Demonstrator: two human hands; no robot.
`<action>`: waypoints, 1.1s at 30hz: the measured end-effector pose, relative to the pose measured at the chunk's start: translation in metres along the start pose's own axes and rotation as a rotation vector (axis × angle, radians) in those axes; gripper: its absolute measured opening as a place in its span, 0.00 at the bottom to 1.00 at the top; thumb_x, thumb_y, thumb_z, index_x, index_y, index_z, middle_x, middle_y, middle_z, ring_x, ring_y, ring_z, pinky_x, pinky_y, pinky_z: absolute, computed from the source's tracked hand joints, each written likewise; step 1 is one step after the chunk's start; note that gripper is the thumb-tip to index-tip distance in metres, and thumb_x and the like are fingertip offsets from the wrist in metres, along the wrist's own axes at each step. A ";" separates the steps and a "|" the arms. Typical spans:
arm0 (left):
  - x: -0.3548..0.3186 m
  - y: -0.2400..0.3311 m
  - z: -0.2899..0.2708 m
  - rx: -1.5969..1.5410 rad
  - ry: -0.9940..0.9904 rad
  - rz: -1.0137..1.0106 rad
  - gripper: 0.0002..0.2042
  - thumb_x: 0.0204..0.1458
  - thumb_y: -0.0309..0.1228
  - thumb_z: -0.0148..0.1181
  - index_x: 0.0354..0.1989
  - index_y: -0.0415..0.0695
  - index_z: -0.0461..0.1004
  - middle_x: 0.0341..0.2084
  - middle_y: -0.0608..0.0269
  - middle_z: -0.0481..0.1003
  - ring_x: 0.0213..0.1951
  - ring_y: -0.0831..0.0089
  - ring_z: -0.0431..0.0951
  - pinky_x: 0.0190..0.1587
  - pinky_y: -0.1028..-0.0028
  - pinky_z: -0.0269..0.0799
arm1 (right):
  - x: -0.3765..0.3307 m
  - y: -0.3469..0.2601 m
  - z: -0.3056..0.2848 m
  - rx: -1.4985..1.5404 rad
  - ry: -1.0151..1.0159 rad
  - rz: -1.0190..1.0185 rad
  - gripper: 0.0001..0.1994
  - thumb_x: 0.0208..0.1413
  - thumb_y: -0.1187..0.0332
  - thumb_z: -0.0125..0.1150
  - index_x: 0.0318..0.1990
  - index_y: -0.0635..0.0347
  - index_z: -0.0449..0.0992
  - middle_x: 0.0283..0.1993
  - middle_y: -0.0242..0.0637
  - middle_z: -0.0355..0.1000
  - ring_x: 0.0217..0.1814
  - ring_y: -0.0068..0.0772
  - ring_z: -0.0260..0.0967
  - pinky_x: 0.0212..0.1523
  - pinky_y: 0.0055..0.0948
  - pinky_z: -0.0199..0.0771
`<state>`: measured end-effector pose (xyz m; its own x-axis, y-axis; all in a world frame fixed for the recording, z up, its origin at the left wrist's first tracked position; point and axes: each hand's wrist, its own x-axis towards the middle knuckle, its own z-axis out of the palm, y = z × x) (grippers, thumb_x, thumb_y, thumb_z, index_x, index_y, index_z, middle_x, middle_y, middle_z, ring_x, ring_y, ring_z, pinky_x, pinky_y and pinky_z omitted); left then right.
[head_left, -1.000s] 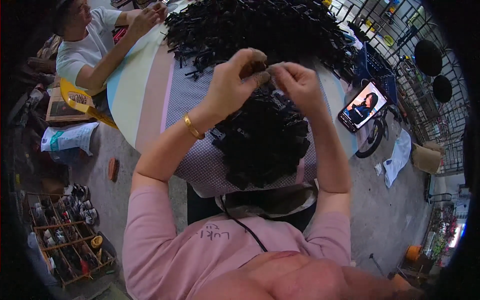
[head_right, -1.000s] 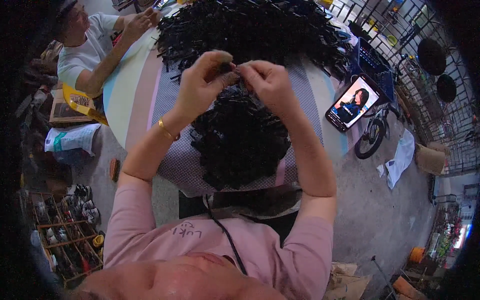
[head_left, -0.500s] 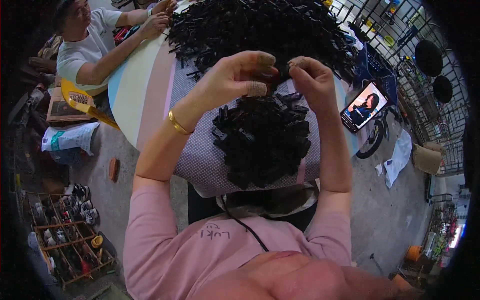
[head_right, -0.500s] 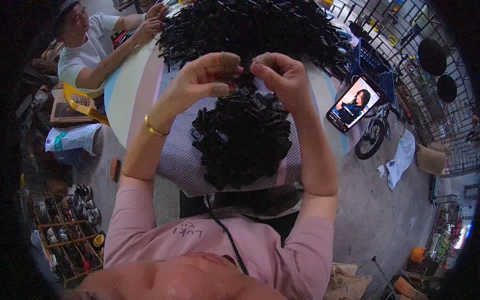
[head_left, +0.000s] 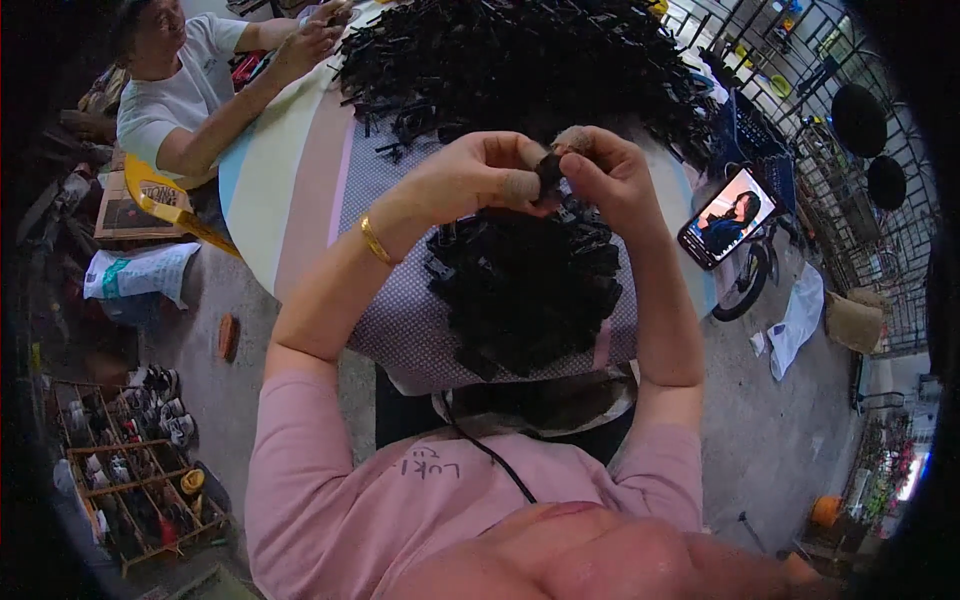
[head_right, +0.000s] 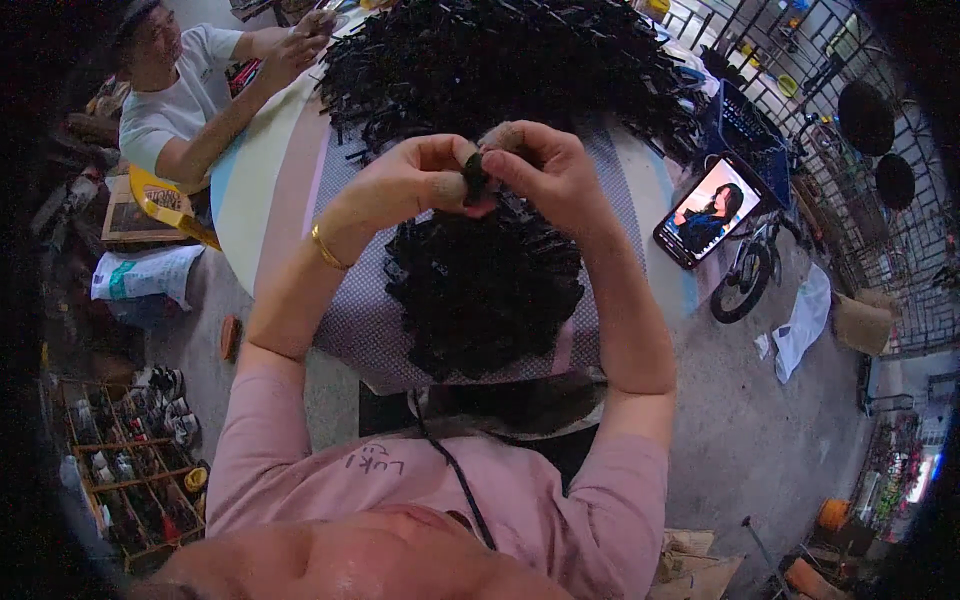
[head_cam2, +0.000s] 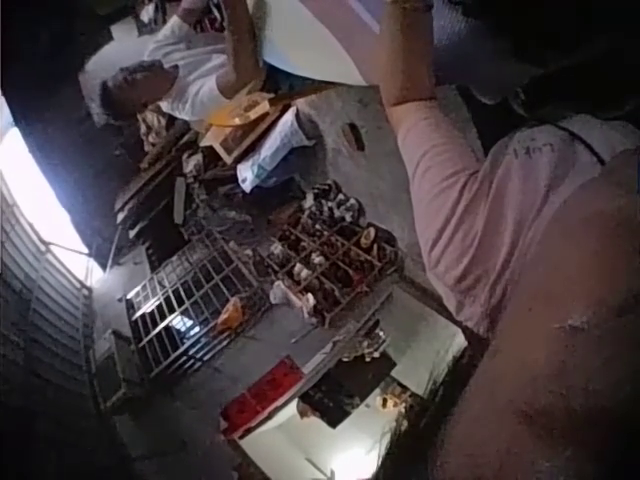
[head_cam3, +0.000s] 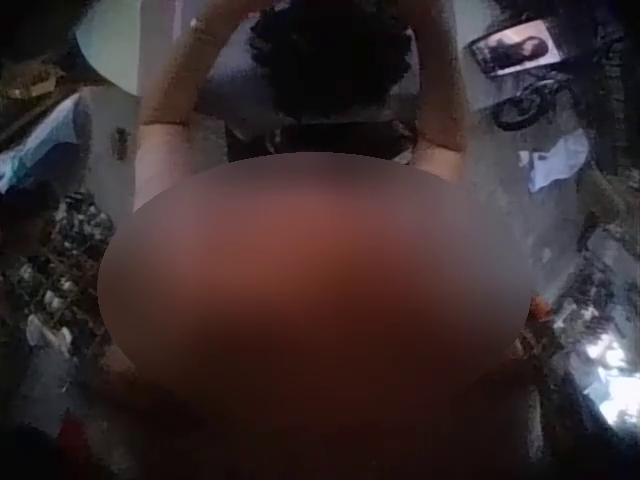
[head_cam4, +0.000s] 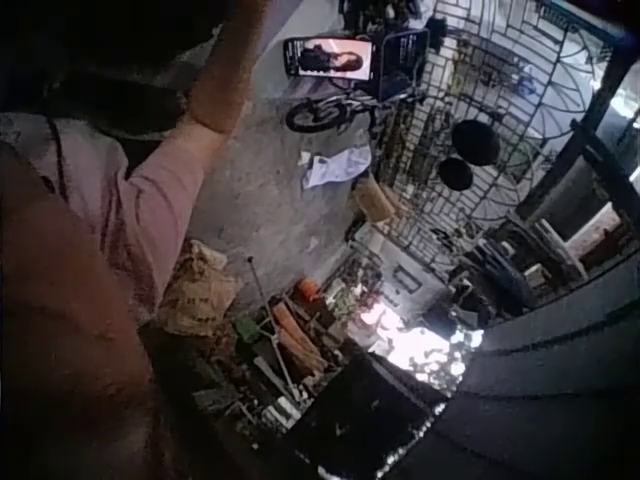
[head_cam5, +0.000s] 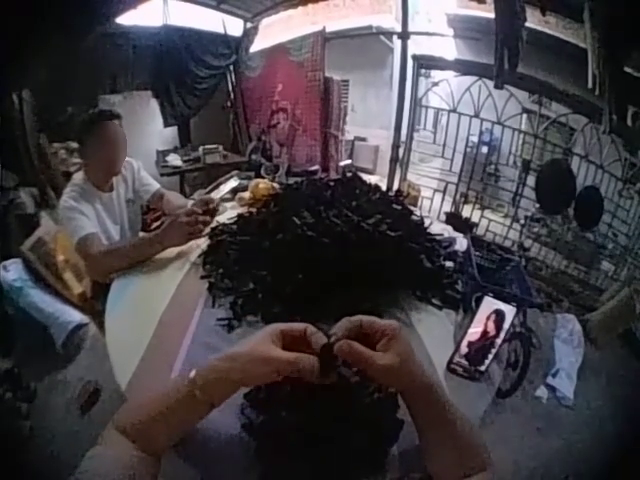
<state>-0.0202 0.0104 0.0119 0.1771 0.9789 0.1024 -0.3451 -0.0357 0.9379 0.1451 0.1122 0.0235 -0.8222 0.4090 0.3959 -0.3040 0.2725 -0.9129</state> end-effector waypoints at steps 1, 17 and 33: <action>0.000 -0.001 0.001 -0.050 -0.031 -0.011 0.13 0.42 0.26 0.62 0.36 0.38 0.68 0.30 0.60 0.72 0.34 0.70 0.76 0.41 0.72 0.74 | 0.000 -0.001 0.000 0.001 -0.001 0.000 0.11 0.51 0.62 0.57 0.34 0.61 0.71 0.23 0.22 0.62 0.20 0.09 0.52 0.19 0.11 0.51; -0.003 -0.003 0.015 0.280 0.349 0.337 0.14 0.47 0.24 0.57 0.44 0.35 0.67 0.34 0.59 0.73 0.36 0.74 0.75 0.40 0.74 0.73 | 0.000 0.007 0.017 -0.307 0.186 -0.006 0.07 0.55 0.70 0.50 0.35 0.65 0.69 0.25 0.27 0.66 0.26 0.14 0.61 0.27 0.14 0.63; -0.003 -0.005 0.013 1.055 0.439 0.663 0.13 0.42 0.18 0.59 0.38 0.37 0.71 0.34 0.63 0.72 0.38 0.76 0.73 0.42 0.79 0.70 | 0.007 0.001 -0.002 -0.244 0.017 0.092 0.07 0.53 0.68 0.54 0.32 0.63 0.72 0.20 0.25 0.64 0.20 0.13 0.56 0.20 0.13 0.56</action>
<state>-0.0073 0.0055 0.0115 -0.1267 0.6914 0.7113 0.6641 -0.4735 0.5785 0.1400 0.1169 0.0259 -0.8321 0.4562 0.3155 -0.1011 0.4346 -0.8949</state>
